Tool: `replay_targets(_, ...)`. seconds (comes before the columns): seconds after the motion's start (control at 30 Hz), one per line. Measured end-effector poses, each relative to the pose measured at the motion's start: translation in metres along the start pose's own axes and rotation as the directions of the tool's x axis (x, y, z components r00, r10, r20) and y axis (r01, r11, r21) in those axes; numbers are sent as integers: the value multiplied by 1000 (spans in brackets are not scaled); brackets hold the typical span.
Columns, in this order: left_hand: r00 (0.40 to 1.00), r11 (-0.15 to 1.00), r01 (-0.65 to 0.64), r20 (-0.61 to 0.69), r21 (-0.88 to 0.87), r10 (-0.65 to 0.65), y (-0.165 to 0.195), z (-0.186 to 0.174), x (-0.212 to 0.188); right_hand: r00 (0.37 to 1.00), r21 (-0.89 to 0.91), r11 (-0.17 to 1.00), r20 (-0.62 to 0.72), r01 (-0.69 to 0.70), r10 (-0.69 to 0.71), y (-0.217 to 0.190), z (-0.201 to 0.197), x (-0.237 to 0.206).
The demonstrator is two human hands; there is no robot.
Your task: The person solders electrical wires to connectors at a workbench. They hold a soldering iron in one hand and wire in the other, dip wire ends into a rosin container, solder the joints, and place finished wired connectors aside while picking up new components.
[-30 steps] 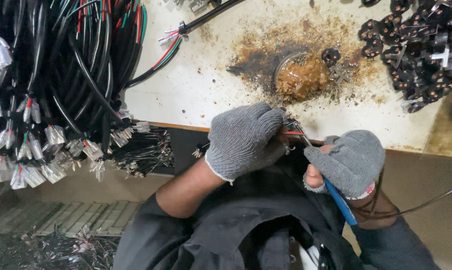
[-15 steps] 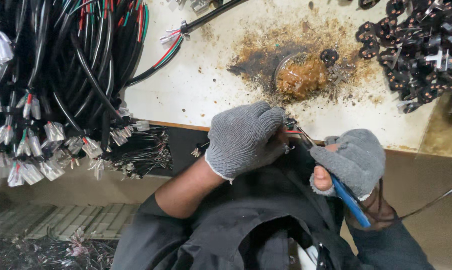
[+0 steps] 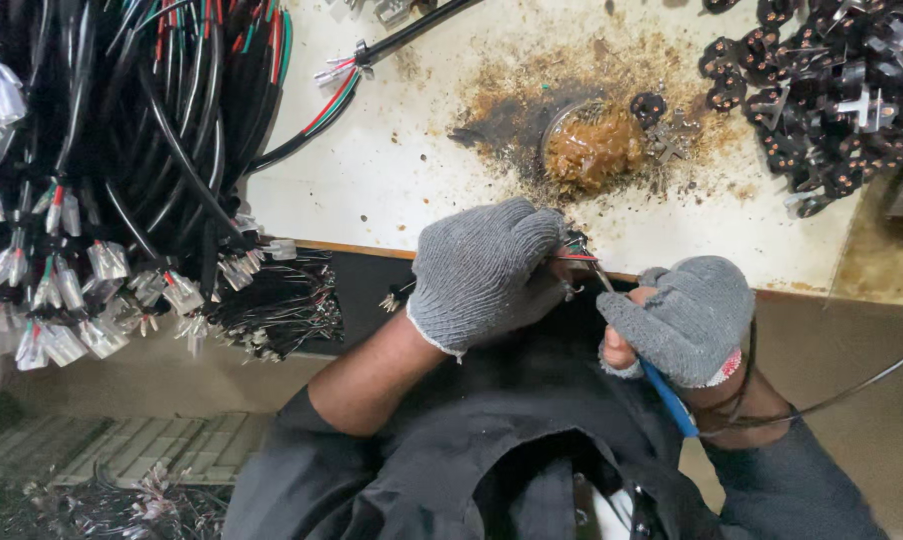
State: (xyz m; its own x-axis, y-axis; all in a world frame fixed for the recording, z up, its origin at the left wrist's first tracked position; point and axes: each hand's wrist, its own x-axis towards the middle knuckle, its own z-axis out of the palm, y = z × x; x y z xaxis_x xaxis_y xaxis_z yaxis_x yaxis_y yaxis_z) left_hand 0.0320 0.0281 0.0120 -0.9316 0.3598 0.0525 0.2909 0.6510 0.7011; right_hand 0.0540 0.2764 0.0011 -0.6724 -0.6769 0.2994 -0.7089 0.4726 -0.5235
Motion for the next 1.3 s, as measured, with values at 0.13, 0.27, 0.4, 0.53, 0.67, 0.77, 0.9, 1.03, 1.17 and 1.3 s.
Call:
replay_targets(0.13,1000,1000,-1,5,7,1,-2,1,0,994,35,999,-108,-12,16,2,6,-5)
replay_targets(0.27,1000,1000,7,26,15,-8,-3,3,-1,959,105,987,-241,-124,146,0,11,-11)
replay_targets(0.4,1000,1000,5,30,1,-5,-3,3,-1,962,100,989,-242,-108,129,-1,12,-10)
replay_targets(0.53,999,1000,25,33,-10,-25,-3,4,-1,974,70,991,-187,-118,129,-2,11,-9)
replay_targets(0.67,999,1000,25,44,8,-25,-3,4,-2,979,65,992,-167,-109,119,-1,10,-10)
replay_targets(0.77,999,1000,22,39,15,-23,-3,4,-2,969,107,990,-217,-93,114,-1,10,-9)
replay_targets(0.9,1000,1000,-5,-3,-19,5,-4,4,-2,886,142,940,-315,-311,341,-14,12,-4)
replay_targets(1.03,1000,1000,-16,6,-20,16,-6,3,-1,693,509,760,-372,-404,618,-29,25,2)
replay_targets(1.17,1000,1000,-18,16,-22,18,-5,2,0,632,680,601,-256,-420,731,-24,31,8)
replay_targets(1.3,1000,1000,6,26,-3,-6,-4,4,0,567,695,506,-171,-510,806,-26,28,16)
